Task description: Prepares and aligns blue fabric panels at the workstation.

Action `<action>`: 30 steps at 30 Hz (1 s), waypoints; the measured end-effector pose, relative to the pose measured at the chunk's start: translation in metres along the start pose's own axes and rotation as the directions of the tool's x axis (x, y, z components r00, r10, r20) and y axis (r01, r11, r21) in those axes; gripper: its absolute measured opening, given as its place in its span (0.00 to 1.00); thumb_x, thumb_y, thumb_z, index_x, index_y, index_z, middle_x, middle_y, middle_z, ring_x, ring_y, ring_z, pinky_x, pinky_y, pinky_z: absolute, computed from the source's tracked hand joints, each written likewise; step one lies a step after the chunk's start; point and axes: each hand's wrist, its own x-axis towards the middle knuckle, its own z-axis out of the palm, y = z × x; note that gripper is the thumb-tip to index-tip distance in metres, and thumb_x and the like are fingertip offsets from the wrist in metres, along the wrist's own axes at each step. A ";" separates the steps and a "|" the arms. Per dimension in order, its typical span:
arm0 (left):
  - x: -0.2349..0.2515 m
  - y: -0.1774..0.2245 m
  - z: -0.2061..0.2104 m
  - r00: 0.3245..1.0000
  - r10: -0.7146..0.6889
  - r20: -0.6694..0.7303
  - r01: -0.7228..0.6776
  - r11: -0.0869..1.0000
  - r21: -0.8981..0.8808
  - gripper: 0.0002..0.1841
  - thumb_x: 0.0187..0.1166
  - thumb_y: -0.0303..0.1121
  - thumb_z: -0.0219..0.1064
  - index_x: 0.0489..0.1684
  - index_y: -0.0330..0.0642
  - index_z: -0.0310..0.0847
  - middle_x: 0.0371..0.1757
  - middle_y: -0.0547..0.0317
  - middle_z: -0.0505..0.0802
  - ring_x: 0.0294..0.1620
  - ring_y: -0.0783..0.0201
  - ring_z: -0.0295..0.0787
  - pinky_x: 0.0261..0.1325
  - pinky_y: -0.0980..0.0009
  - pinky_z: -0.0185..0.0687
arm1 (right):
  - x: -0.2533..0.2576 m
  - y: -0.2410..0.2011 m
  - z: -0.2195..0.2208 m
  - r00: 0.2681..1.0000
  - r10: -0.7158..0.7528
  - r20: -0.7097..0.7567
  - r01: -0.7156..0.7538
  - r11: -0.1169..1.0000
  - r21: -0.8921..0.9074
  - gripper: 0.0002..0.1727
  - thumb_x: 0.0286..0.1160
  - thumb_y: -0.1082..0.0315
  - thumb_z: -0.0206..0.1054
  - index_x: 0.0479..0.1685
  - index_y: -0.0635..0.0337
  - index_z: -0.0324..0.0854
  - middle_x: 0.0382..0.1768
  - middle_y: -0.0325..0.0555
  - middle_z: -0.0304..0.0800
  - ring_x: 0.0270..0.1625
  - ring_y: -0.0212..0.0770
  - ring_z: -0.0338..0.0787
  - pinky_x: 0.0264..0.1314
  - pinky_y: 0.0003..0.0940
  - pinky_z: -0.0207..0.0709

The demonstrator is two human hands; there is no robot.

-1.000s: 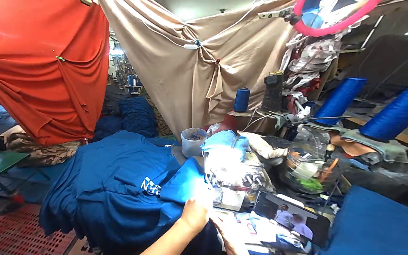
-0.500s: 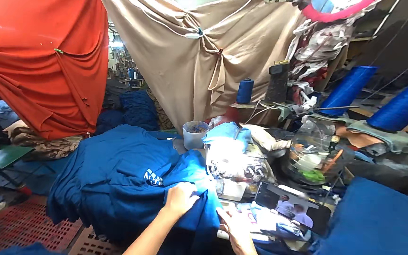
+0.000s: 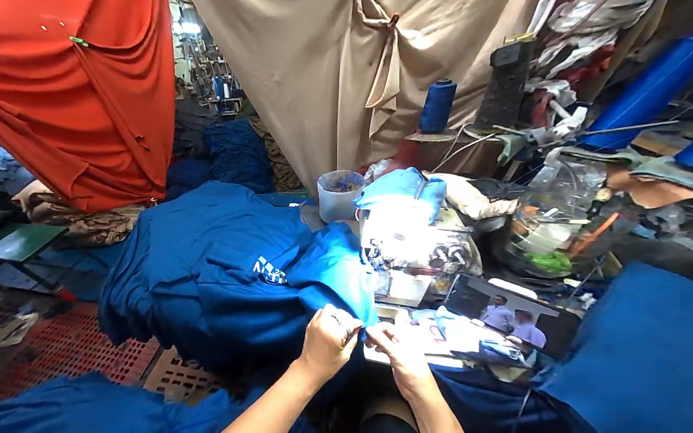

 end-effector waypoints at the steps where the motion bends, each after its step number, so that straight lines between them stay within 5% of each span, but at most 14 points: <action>1: -0.003 -0.001 0.000 1.000 0.001 -0.001 -0.001 1.000 -0.012 0.07 0.73 0.33 0.71 0.39 0.49 0.97 0.40 0.62 0.97 0.47 0.63 0.92 0.55 0.67 0.86 | 0.000 0.001 0.000 1.000 0.000 0.005 0.000 1.000 0.007 0.07 0.74 0.76 0.65 0.30 0.63 0.85 0.27 0.42 0.91 0.32 0.33 0.90 0.40 0.27 0.85; 21: -0.005 0.004 0.005 0.995 0.070 -0.077 -0.073 0.996 -0.043 0.05 0.73 0.35 0.74 0.35 0.49 0.96 0.35 0.61 0.95 0.44 0.64 0.89 0.53 0.72 0.84 | -0.003 0.000 -0.001 0.996 -0.087 0.037 0.085 0.995 0.045 0.07 0.75 0.72 0.67 0.33 0.63 0.89 0.30 0.43 0.95 0.36 0.34 0.93 0.49 0.30 0.88; 25: -0.006 -0.006 0.010 0.991 0.119 -0.057 -0.112 0.987 0.118 0.23 0.65 0.55 0.79 0.50 0.53 0.84 0.57 0.58 0.93 0.63 0.57 0.87 0.70 0.58 0.77 | -0.001 -0.008 0.000 0.992 -0.124 0.019 0.124 0.992 -0.011 0.08 0.77 0.70 0.66 0.33 0.62 0.88 0.31 0.41 0.94 0.38 0.34 0.93 0.51 0.30 0.87; 30: 0.023 -0.026 0.009 0.982 0.188 -0.002 -0.178 0.935 0.306 0.18 0.51 0.27 0.76 0.43 0.52 0.94 0.37 0.61 0.94 0.46 0.56 0.91 0.55 0.51 0.79 | -0.003 -0.001 0.003 0.994 -0.113 -0.006 0.111 0.983 -0.144 0.08 0.76 0.73 0.65 0.29 0.63 0.85 0.28 0.41 0.93 0.35 0.34 0.93 0.45 0.29 0.87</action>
